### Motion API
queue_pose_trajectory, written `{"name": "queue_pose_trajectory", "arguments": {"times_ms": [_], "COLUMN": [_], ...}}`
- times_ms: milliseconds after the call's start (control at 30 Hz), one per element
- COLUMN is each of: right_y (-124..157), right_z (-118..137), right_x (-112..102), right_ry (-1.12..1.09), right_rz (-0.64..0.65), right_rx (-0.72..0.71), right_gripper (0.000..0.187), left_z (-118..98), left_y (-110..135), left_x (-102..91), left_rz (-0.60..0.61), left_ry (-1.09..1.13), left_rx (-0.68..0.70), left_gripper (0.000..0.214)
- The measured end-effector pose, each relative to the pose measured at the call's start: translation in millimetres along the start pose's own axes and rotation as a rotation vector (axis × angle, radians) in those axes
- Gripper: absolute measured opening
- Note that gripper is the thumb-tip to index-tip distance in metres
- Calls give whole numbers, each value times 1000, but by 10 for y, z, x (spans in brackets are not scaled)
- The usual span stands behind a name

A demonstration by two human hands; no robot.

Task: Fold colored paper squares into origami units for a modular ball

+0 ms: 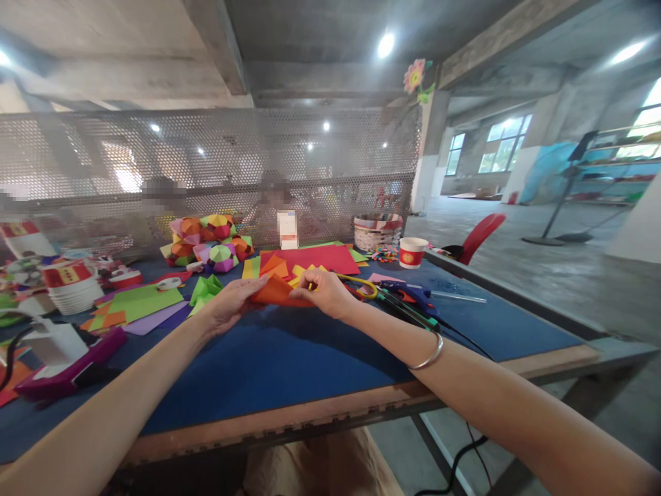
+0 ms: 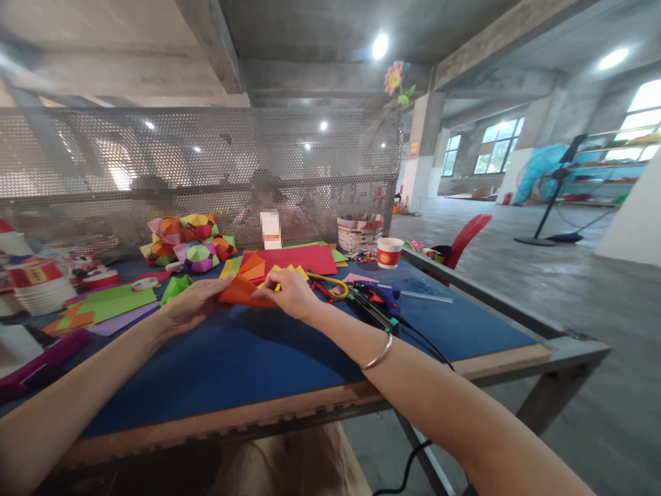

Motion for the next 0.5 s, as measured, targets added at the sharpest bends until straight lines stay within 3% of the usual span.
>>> {"name": "queue_pose_trajectory", "arguments": {"times_ms": [233,500], "right_y": [-19,13], "right_z": [-79,-32], "right_x": [60,71], "right_ry": [-259,-347], "right_rz": [21,65], "right_rx": [88,105], "right_gripper": [58,54], "left_z": [-10,-40], "left_y": [-5,14], "left_x": [2,7], "left_rz": [18,24], "left_ry": [75,98], "left_rx": [21,64], "left_gripper": [42,36]}}
Point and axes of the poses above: each hand's wrist, its own y-axis away from the middle knuckle, its own x-axis out of the palm, z = x × y, the point moved 5 cm from there along -y, towards the middle knuckle, and after that the axes turned 4 degrees about y, right-handed, at the moved point
